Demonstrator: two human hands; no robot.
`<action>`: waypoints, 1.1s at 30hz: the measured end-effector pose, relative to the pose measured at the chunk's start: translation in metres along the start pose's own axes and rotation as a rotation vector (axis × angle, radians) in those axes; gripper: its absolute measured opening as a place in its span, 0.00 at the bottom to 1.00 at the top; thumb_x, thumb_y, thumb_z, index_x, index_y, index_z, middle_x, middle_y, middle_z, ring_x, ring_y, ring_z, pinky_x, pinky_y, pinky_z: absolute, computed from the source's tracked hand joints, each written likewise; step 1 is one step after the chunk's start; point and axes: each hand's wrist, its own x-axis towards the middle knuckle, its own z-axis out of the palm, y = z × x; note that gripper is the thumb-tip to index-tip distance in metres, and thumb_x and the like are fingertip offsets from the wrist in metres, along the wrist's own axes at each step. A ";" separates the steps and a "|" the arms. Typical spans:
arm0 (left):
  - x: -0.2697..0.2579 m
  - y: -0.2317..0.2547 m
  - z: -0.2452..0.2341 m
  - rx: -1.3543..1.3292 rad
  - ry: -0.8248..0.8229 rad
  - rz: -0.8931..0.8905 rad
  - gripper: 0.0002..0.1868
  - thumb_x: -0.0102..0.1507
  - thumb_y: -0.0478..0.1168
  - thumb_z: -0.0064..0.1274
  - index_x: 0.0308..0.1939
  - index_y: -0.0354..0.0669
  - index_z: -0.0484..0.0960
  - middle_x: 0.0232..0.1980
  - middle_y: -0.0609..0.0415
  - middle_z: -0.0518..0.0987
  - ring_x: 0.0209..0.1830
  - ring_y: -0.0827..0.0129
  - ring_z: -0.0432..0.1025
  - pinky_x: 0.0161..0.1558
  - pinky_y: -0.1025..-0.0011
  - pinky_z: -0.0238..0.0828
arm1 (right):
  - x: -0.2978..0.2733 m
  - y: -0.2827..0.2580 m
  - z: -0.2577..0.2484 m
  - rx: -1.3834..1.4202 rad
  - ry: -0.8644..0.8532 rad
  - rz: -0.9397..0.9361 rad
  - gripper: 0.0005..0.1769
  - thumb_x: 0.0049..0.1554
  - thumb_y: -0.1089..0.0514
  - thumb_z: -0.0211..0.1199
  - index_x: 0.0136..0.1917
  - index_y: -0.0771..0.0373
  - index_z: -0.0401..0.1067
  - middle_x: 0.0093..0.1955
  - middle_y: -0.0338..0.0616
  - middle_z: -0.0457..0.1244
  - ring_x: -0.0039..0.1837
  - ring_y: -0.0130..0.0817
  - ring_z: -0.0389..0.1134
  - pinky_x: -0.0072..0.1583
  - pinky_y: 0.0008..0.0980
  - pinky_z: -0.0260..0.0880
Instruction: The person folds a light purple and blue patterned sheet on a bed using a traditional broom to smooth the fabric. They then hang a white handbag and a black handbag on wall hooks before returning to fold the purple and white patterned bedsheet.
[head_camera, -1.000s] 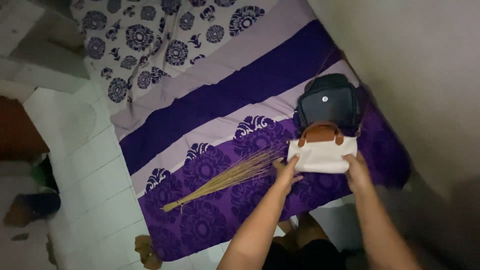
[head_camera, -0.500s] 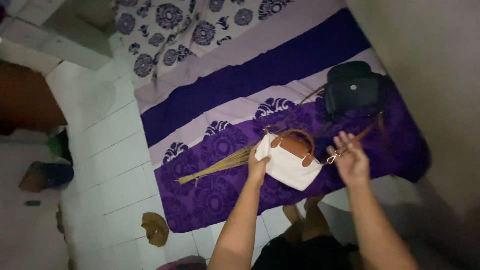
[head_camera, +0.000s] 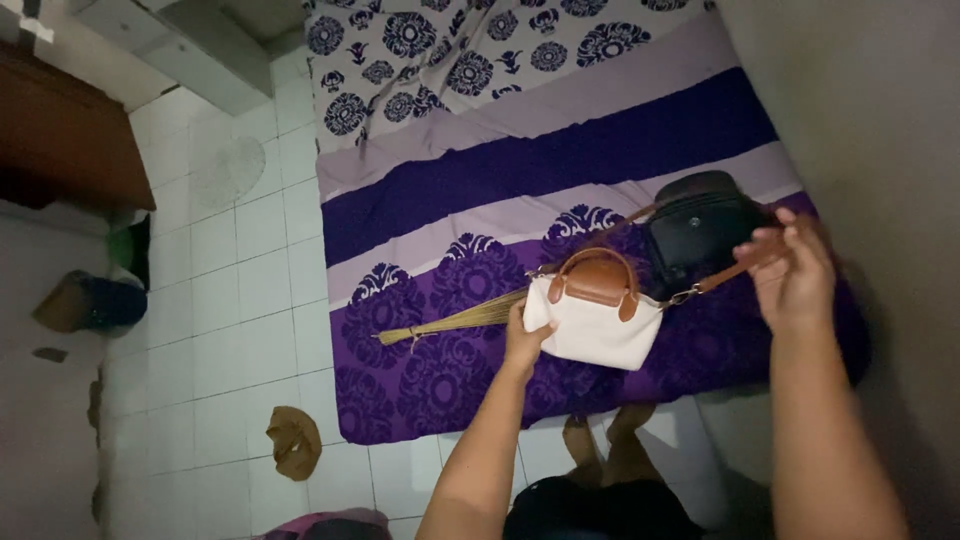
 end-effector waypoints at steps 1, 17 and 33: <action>0.003 -0.007 -0.003 -0.004 -0.001 0.003 0.36 0.47 0.37 0.65 0.57 0.47 0.67 0.52 0.51 0.76 0.46 0.67 0.71 0.47 0.70 0.70 | 0.005 -0.004 -0.003 -0.002 -0.003 -0.003 0.11 0.61 0.55 0.56 0.58 0.51 0.71 0.45 0.38 0.68 0.41 0.33 0.70 0.50 0.34 0.74; 0.010 0.076 0.035 0.344 0.055 0.355 0.31 0.53 0.41 0.63 0.58 0.42 0.68 0.58 0.44 0.71 0.59 0.54 0.67 0.61 0.62 0.62 | -0.041 -0.018 0.115 -0.595 -0.530 -0.069 0.15 0.64 0.53 0.48 0.45 0.65 0.69 0.27 0.39 0.53 0.31 0.27 0.50 0.37 0.26 0.50; -0.020 0.148 0.092 0.584 -0.237 0.452 0.35 0.56 0.52 0.58 0.63 0.46 0.66 0.60 0.39 0.70 0.64 0.47 0.65 0.63 0.53 0.63 | -0.049 -0.036 0.114 -0.460 -0.476 -0.118 0.14 0.57 0.57 0.48 0.38 0.68 0.69 0.22 0.32 0.40 0.26 0.25 0.39 0.34 0.26 0.47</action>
